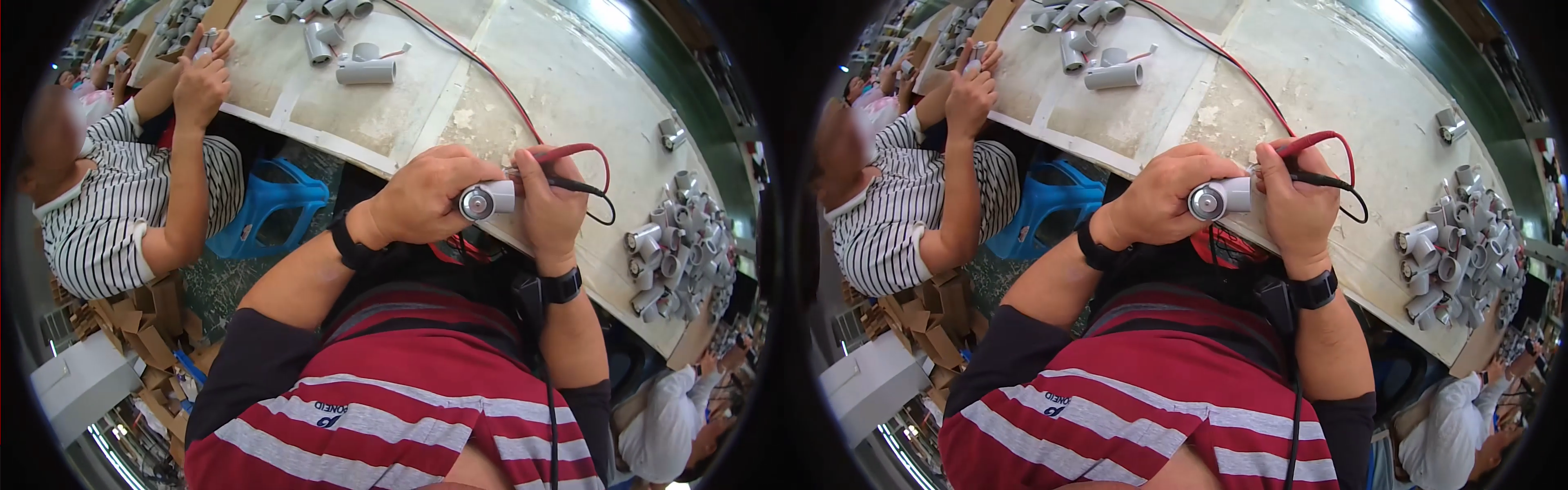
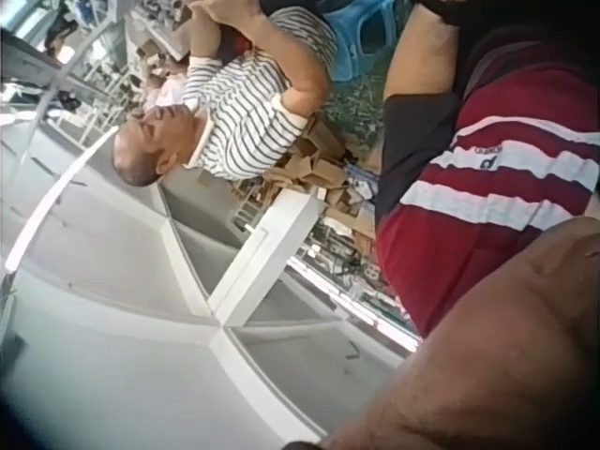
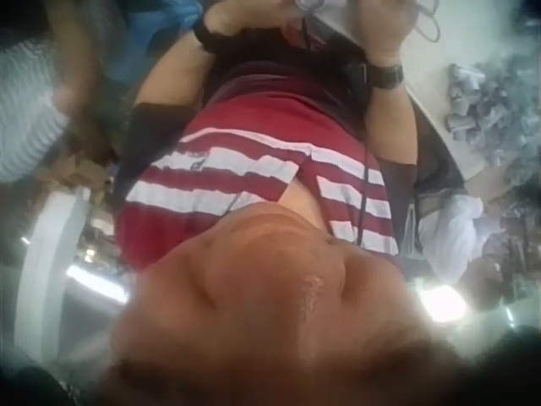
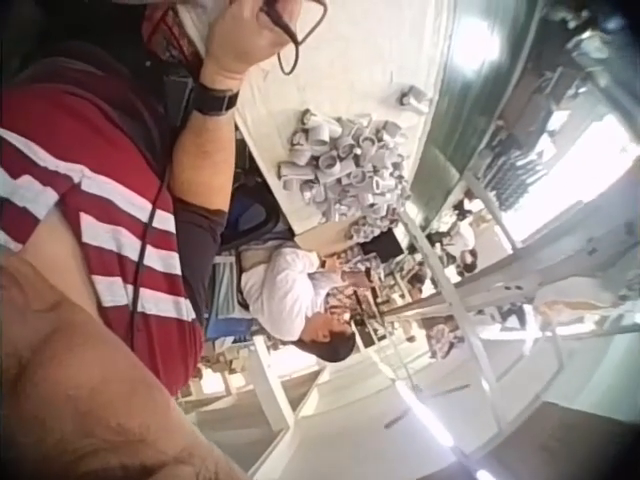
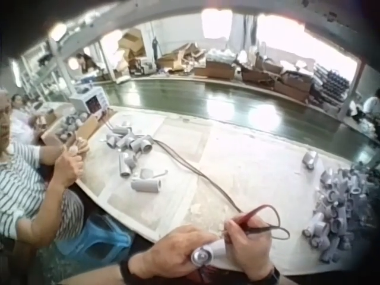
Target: The person tests electrical components by picking up a plastic housing from a pile, touching its internal parts with a multimeter probe, and setting it aside. This process is repeated for several housings, occasionally rotating the component or moving the pile to reach more.
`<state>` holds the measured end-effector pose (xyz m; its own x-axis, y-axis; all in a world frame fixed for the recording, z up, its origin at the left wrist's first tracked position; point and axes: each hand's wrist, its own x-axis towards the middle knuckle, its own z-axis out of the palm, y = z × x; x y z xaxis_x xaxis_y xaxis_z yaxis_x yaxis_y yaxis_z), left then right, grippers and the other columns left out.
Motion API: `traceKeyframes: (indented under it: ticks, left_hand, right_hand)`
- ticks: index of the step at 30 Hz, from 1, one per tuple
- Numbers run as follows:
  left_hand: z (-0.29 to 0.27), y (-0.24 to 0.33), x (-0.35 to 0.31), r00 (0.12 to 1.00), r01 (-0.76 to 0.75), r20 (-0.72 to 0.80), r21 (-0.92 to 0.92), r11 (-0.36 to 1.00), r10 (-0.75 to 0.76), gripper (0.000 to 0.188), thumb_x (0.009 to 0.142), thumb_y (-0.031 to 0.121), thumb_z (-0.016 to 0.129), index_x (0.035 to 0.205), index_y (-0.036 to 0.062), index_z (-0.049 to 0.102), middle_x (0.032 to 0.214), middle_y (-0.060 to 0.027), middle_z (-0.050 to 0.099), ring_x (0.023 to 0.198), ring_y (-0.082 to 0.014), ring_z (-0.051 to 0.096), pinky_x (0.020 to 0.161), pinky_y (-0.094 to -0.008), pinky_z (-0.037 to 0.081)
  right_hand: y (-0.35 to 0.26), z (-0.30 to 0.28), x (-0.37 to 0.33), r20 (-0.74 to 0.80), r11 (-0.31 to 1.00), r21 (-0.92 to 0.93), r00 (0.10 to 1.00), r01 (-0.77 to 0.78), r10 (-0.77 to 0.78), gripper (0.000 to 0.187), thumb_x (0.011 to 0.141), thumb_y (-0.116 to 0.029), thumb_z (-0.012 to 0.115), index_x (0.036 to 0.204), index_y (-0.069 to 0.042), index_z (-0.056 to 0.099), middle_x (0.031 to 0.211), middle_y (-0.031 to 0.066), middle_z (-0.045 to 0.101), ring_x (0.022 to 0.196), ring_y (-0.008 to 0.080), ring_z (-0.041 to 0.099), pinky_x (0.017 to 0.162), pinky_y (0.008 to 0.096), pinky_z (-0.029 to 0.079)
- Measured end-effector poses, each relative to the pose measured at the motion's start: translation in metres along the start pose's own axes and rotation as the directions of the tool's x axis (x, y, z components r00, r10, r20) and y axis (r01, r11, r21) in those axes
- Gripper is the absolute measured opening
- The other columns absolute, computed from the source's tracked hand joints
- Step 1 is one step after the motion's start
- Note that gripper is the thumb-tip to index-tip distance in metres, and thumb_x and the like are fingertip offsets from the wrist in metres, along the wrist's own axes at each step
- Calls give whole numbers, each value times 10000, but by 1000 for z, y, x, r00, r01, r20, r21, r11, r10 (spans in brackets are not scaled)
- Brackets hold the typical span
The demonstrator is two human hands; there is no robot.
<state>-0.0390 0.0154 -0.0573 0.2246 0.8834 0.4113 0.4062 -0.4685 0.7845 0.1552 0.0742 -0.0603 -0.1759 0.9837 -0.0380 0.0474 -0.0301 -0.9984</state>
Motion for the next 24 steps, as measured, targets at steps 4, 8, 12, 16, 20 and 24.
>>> traceKeyframes:
  ticks: [4,8,12,16,20,24]
  left_hand:
    - [-1,0,-1,999,-36,20,19,999,36,412,795,79,762,1200,53,689,986,-144,702,946,-364,674,842,-428,549]
    - [2,2,-2,999,-40,22,28,999,39,385,820,79,771,1195,56,691,1033,-128,706,948,-337,681,851,-415,547]
    - [4,5,-1,996,87,-3,-61,994,-88,399,825,103,787,1203,65,661,1090,-136,716,979,-297,691,889,-397,545]
    - [-36,-5,-7,848,489,54,-463,739,-527,484,911,185,795,1319,30,586,1091,-109,696,1000,-165,674,865,-309,538]
    - [-90,-6,2,637,770,-33,-20,638,-770,574,927,305,798,1394,60,572,1188,-117,668,1093,-208,648,933,-373,525]
    - [-99,-33,0,994,57,-96,859,509,51,617,931,399,758,1432,95,568,1417,-158,598,1317,-337,550,1094,-479,441]
  right_hand:
    - [-1,2,0,1,999,-13,999,42,-42,92,979,-90,746,1020,-14,713,831,37,728,697,94,660,619,240,515]
    - [1,-1,2,-5,999,-5,999,52,-52,113,982,-117,748,999,-11,713,786,30,711,661,91,645,599,244,504]
    - [2,-8,1,-4,998,55,1000,26,-26,125,1009,-120,712,1052,-4,696,885,67,738,720,123,679,647,255,549]
    - [-2,-20,-5,-53,957,288,999,27,-12,155,1022,-138,696,1067,9,683,899,93,736,718,143,688,645,270,563]
    - [-1,-30,-11,-21,952,304,1000,-6,13,167,1029,-141,684,1080,19,677,905,106,735,720,154,694,649,279,573]
    - [0,-33,-15,37,974,225,999,16,-25,151,1021,-123,692,1077,18,683,888,98,734,721,148,691,648,273,567]
